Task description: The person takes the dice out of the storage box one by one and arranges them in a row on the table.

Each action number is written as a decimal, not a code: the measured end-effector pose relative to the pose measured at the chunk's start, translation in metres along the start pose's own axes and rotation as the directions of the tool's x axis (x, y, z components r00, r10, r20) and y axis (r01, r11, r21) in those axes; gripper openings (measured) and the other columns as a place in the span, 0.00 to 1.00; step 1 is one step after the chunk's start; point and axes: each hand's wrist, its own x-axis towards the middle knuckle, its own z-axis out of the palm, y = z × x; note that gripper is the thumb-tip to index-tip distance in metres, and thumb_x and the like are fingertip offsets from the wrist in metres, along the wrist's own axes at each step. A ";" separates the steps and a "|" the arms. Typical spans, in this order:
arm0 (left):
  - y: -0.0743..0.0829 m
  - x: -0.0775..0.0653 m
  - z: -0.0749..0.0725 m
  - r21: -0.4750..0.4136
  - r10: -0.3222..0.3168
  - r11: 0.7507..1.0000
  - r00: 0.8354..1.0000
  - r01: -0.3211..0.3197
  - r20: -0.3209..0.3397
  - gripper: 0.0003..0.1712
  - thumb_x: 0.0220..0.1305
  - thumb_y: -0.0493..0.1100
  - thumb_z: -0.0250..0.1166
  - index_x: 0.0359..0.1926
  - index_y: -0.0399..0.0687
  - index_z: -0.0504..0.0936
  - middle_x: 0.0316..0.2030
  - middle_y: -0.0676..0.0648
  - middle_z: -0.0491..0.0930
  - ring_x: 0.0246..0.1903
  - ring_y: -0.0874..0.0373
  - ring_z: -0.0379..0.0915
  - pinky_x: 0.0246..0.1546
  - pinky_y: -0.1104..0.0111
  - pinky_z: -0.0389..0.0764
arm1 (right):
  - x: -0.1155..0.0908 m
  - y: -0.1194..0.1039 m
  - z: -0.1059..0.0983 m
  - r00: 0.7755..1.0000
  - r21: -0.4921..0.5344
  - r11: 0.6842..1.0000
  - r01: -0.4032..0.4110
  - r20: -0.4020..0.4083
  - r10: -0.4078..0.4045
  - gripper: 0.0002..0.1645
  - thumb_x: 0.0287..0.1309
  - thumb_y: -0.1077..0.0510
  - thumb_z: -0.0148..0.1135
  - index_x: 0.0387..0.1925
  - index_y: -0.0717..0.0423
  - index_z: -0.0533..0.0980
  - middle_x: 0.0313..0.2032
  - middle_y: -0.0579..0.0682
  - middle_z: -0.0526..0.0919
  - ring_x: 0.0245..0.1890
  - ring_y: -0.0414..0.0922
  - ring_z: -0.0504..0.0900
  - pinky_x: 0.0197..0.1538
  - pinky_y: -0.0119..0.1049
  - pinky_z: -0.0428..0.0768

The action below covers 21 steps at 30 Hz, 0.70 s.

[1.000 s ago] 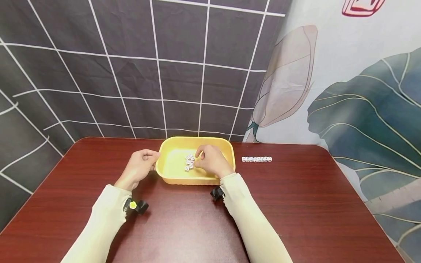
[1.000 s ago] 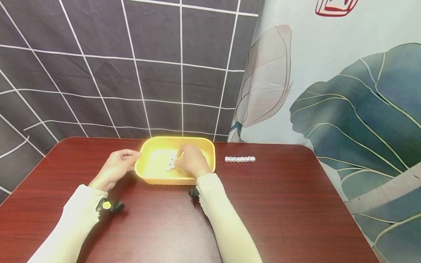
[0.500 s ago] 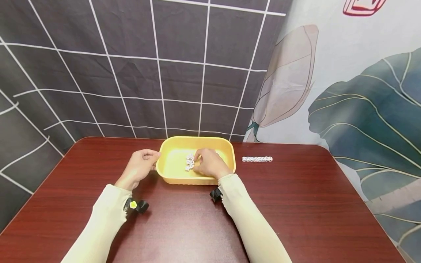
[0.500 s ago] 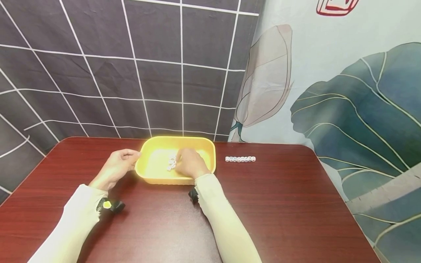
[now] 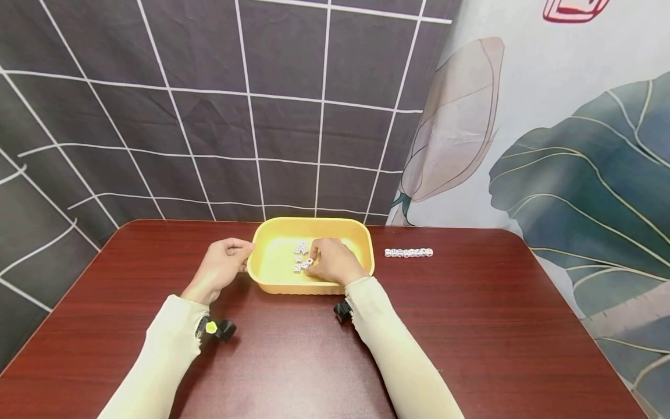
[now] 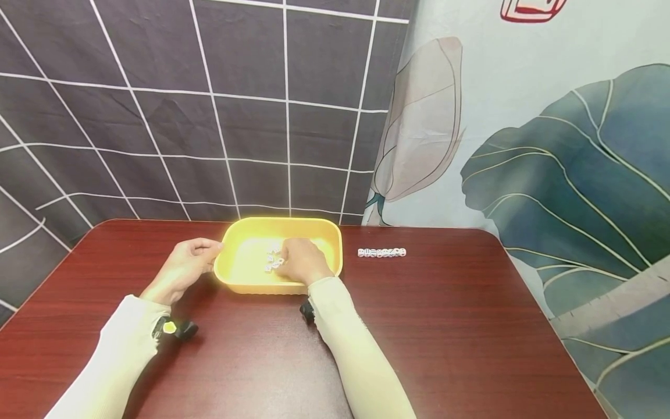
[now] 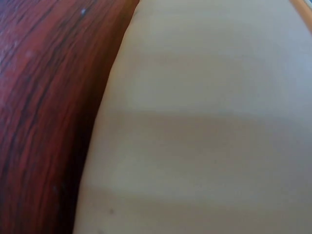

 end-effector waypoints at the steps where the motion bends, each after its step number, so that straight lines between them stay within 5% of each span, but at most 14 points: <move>1: 0.000 0.000 0.000 -0.001 0.001 1.000 1.000 -0.001 -0.001 0.21 0.76 0.41 0.58 0.59 0.26 0.75 0.31 0.52 0.84 0.28 0.66 0.79 0.33 0.76 0.84 | 0.000 0.000 0.000 1.000 0.003 1.000 -0.005 0.003 0.005 0.15 0.48 0.54 0.79 0.35 0.52 0.81 0.26 0.45 0.79 0.27 0.42 0.73 0.32 0.33 0.71; 7: -0.002 0.001 -0.001 0.005 0.005 1.000 1.000 -0.005 0.000 0.21 0.76 0.40 0.58 0.58 0.25 0.75 0.32 0.50 0.84 0.28 0.66 0.79 0.35 0.75 0.85 | 0.001 0.002 -0.002 0.999 0.036 0.999 0.038 0.037 -0.039 0.14 0.52 0.60 0.76 0.43 0.52 0.85 0.22 0.43 0.77 0.26 0.39 0.73 0.34 0.30 0.72; 21: 0.001 -0.001 0.000 -0.002 0.000 1.000 1.000 0.000 0.002 0.21 0.76 0.41 0.58 0.59 0.25 0.75 0.32 0.51 0.84 0.28 0.66 0.79 0.34 0.75 0.84 | -0.002 0.009 -0.010 1.000 0.035 0.999 0.010 0.022 -0.010 0.05 0.54 0.60 0.76 0.32 0.52 0.85 0.25 0.45 0.80 0.28 0.41 0.75 0.36 0.31 0.73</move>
